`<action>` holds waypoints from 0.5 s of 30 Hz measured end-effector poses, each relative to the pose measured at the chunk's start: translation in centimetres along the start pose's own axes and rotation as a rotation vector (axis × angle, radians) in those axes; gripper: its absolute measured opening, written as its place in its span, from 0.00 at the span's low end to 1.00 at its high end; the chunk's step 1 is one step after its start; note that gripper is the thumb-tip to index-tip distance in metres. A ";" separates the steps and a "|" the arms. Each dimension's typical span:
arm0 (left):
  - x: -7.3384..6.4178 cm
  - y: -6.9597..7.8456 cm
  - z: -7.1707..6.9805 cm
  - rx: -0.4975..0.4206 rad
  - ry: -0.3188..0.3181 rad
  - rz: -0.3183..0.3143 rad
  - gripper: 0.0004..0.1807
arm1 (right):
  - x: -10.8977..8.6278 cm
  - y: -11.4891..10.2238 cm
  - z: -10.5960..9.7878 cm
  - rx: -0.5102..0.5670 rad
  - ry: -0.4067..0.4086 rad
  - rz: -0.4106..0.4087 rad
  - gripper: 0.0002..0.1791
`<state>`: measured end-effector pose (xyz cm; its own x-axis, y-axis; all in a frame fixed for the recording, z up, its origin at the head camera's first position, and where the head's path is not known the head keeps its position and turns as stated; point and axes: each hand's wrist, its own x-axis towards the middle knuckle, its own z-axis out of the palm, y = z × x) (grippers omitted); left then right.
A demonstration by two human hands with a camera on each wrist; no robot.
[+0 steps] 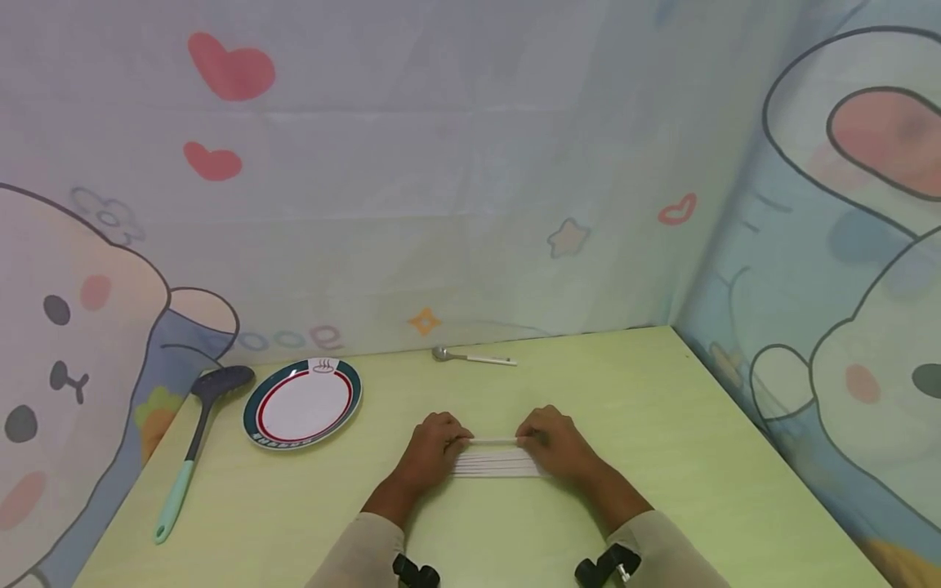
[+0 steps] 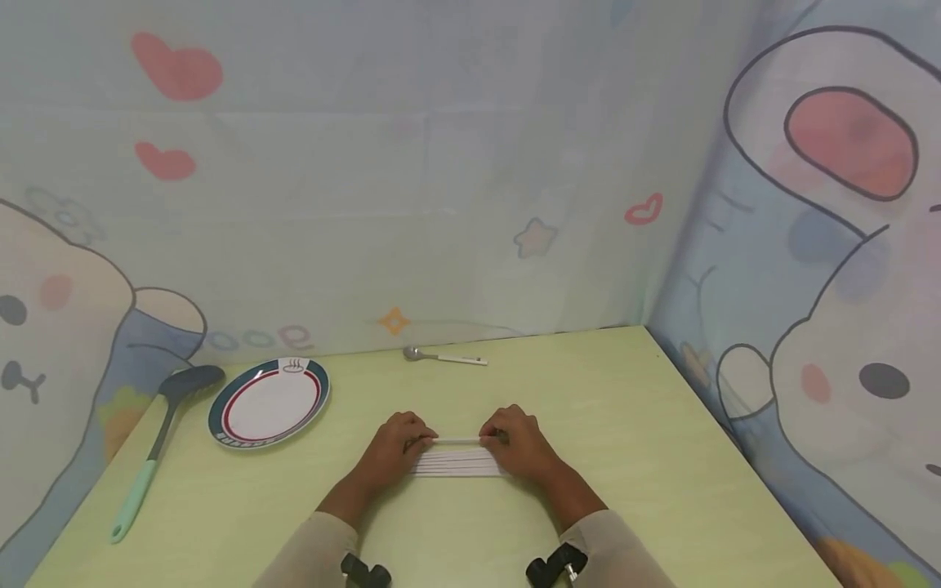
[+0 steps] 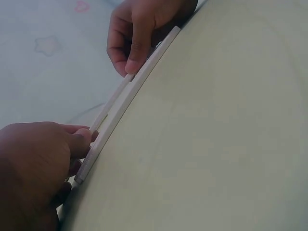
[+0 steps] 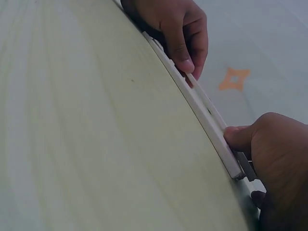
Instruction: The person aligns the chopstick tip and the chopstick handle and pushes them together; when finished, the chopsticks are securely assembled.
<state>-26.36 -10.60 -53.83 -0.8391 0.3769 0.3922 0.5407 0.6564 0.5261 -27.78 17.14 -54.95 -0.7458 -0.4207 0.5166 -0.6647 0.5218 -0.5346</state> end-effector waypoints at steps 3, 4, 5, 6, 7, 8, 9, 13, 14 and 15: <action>-0.2 -0.3 -0.1 -0.008 -0.012 -0.004 0.06 | 0.0 0.1 0.1 0.004 0.003 -0.017 0.06; -0.2 -0.3 -0.1 -0.013 -0.014 -0.007 0.06 | 0.0 0.1 0.1 0.007 0.003 -0.021 0.05; -0.2 -0.5 -0.1 -0.018 -0.014 -0.005 0.06 | 0.0 0.1 0.0 0.008 0.006 -0.030 0.05; -0.2 -0.6 -0.1 -0.025 -0.014 -0.005 0.06 | 0.0 0.2 0.0 0.006 0.007 -0.036 0.05; -0.2 -0.6 -0.2 -0.032 -0.012 -0.005 0.06 | 0.0 0.2 0.0 0.004 0.010 -0.047 0.05; -0.2 -0.7 -0.2 -0.039 -0.012 -0.003 0.06 | 0.0 0.3 0.0 0.005 0.012 -0.054 0.05; -0.2 -0.8 -0.2 -0.045 -0.013 -0.002 0.06 | 0.0 0.3 -0.1 0.006 0.011 -0.054 0.06; -0.2 -1.1 -0.3 -0.070 -0.019 0.007 0.06 | 0.0 0.4 -0.1 0.021 -0.008 -0.009 0.07; -0.2 -1.2 -0.3 -0.073 -0.023 0.010 0.06 | 0.0 0.5 -0.1 0.026 -0.014 0.005 0.07; -0.3 -1.2 -0.4 -0.074 -0.024 0.009 0.07 | 0.0 0.5 -0.1 0.032 -0.020 0.019 0.07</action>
